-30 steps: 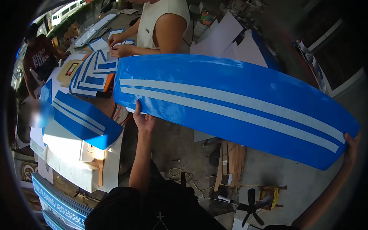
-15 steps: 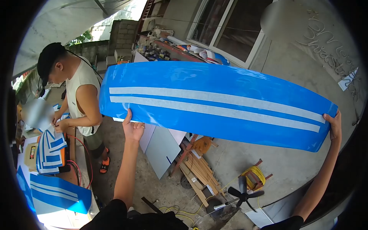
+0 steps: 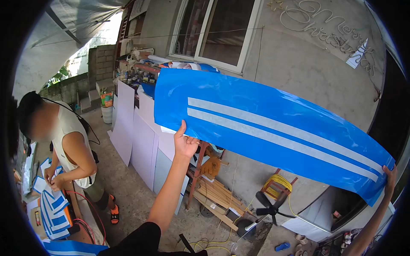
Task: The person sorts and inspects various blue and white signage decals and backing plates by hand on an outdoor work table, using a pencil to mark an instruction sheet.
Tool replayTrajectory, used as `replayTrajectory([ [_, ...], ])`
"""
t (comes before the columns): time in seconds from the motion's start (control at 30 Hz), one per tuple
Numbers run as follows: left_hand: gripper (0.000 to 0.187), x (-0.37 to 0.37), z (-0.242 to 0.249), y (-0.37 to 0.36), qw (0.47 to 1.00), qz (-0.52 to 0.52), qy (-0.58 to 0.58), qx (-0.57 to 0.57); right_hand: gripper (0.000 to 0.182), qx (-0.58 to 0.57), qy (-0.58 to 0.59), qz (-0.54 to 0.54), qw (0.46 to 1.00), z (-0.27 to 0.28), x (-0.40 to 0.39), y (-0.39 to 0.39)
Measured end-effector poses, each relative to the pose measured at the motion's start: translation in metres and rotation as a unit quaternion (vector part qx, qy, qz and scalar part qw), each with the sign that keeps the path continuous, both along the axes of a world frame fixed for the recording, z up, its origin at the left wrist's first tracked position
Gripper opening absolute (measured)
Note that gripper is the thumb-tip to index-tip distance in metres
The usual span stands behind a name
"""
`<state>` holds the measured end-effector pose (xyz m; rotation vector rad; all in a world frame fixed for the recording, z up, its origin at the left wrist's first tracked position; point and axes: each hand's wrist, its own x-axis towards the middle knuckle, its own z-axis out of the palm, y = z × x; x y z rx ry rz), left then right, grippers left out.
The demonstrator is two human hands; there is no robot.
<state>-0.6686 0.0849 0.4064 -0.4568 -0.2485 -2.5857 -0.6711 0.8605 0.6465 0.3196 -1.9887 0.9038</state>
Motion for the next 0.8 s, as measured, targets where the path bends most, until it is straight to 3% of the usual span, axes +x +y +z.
replayTrajectory([
  [0.13,0.021,-0.036,0.009,0.028,0.997,-0.056,0.042,-0.034,0.082,-0.022,-0.007,-0.086,0.996,-0.009,0.011,0.099],
  [0.27,0.022,-0.056,0.027,0.047,0.995,-0.081,0.026,-0.046,0.081,0.008,0.023,-0.214,0.977,-0.013,0.046,0.112],
  [0.63,0.025,-0.072,0.078,0.061,0.985,-0.102,0.104,-0.092,0.073,-0.033,0.03,-0.22,0.974,0.012,0.123,0.116],
  [0.8,0.017,-0.059,0.103,0.061,0.985,-0.102,0.11,-0.081,0.066,-0.018,0.071,-0.22,0.973,0.019,0.154,0.118],
])
